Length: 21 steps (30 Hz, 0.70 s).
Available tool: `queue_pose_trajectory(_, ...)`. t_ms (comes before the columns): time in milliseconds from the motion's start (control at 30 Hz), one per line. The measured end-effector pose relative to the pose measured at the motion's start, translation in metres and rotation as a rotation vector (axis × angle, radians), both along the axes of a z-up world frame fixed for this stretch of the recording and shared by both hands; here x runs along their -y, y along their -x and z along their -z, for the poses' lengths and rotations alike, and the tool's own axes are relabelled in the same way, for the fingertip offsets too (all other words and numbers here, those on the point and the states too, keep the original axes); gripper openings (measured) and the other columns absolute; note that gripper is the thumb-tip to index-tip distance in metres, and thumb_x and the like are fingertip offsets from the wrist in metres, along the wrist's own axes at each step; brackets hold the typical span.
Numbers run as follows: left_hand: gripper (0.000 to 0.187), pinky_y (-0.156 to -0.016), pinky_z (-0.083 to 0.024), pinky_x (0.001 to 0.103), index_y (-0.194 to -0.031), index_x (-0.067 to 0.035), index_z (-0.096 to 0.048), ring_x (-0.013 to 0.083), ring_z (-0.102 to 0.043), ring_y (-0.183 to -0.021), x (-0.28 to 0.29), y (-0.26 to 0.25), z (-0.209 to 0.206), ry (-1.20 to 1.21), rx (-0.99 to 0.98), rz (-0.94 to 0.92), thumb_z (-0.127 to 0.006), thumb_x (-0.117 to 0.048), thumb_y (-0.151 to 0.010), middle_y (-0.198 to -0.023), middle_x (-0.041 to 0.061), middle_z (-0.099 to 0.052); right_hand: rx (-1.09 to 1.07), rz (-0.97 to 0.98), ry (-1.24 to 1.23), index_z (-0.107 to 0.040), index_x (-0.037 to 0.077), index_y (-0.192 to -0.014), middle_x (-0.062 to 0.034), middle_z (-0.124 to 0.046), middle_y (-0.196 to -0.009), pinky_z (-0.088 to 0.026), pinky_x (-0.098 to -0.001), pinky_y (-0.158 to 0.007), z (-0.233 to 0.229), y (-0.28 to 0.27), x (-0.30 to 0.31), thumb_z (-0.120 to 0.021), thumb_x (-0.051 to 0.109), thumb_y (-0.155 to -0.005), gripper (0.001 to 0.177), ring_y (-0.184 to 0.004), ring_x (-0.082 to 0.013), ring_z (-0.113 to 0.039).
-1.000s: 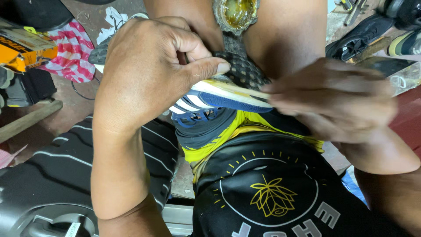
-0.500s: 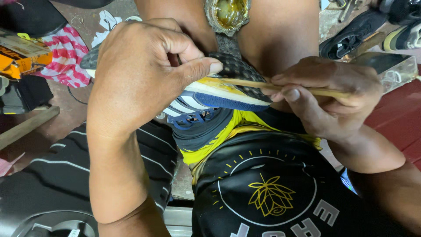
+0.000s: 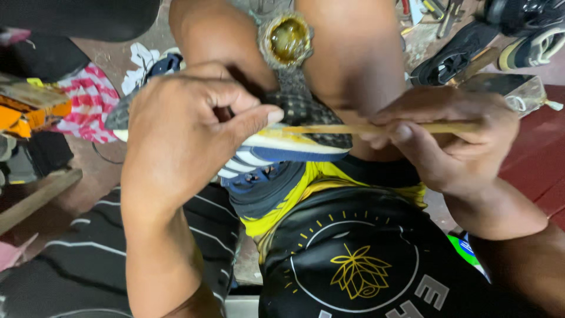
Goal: The person applies a yellowish adhesive to the sole of a blue and white sneaker using a small brush. They repeatedly dip the brush into a container of glue and spread it along the edge where the sole meets the upper part of the shoe.
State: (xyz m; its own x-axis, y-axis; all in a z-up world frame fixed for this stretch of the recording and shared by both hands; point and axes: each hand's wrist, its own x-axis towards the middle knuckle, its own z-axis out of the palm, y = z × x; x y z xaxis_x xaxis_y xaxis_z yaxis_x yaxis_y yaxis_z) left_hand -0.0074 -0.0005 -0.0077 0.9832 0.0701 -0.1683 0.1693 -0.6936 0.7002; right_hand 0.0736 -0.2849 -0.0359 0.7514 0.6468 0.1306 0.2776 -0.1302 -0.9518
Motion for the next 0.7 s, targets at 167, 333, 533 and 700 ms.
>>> queue_pose_trajectory(167, 0.020, -0.056, -0.045, 0.034, -0.083, -0.008, -0.080, 0.0201, -0.066, -0.060, 0.003, 0.002, -0.006, -0.012, -0.042, 0.007, -0.087, -0.027, -0.082, -0.076, 0.004, -0.070, -0.109, 0.141, -0.246, -0.064, -0.004, -0.098, -0.0156, -0.071, -0.086, -0.063, -0.0277, -0.060, -0.007, -0.017, 0.008, -0.071, 0.018, -0.099, 0.023, -0.070, -0.0196, -0.073)
queue_pose_trajectory(333, 0.020, -0.057, -0.048, 0.034, -0.083, -0.007, -0.079, 0.0205, -0.067, -0.063, 0.007, 0.000, -0.012, -0.014, -0.047, -0.014, -0.087, -0.026, -0.079, -0.076, 0.004, -0.069, 0.389, -0.050, 0.182, -0.061, -0.002, -0.103, -0.0159, -0.071, -0.100, -0.058, -0.0323, -0.070, -0.035, -0.037, -0.017, -0.072, 0.006, -0.099, 0.015, -0.085, -0.0229, -0.072)
queue_pose_trajectory(533, 0.021, -0.057, -0.049, 0.033, -0.085, -0.007, -0.079, 0.0191, -0.067, -0.063, 0.005, 0.000, -0.010, 0.000, -0.057, -0.027, -0.087, -0.025, -0.078, -0.075, 0.004, -0.069, 0.645, -0.283, 0.243, -0.062, 0.000, -0.107, -0.0156, -0.067, -0.100, -0.055, -0.0431, -0.081, -0.012, -0.059, -0.070, -0.073, 0.002, -0.090, 0.020, -0.094, -0.0334, -0.067)
queue_pose_trajectory(700, 0.021, -0.058, -0.048, 0.032, -0.085, -0.006, -0.079, 0.0193, -0.067, -0.064, 0.003, 0.003, -0.008, 0.017, -0.039, -0.012, -0.087, -0.024, -0.078, -0.076, 0.004, -0.069, 0.516, -0.335, 0.229, -0.063, 0.000, -0.110, -0.0145, -0.064, -0.100, -0.051, -0.0444, -0.087, 0.015, -0.064, -0.079, -0.070, 0.003, -0.095, 0.016, -0.100, -0.0328, -0.064)
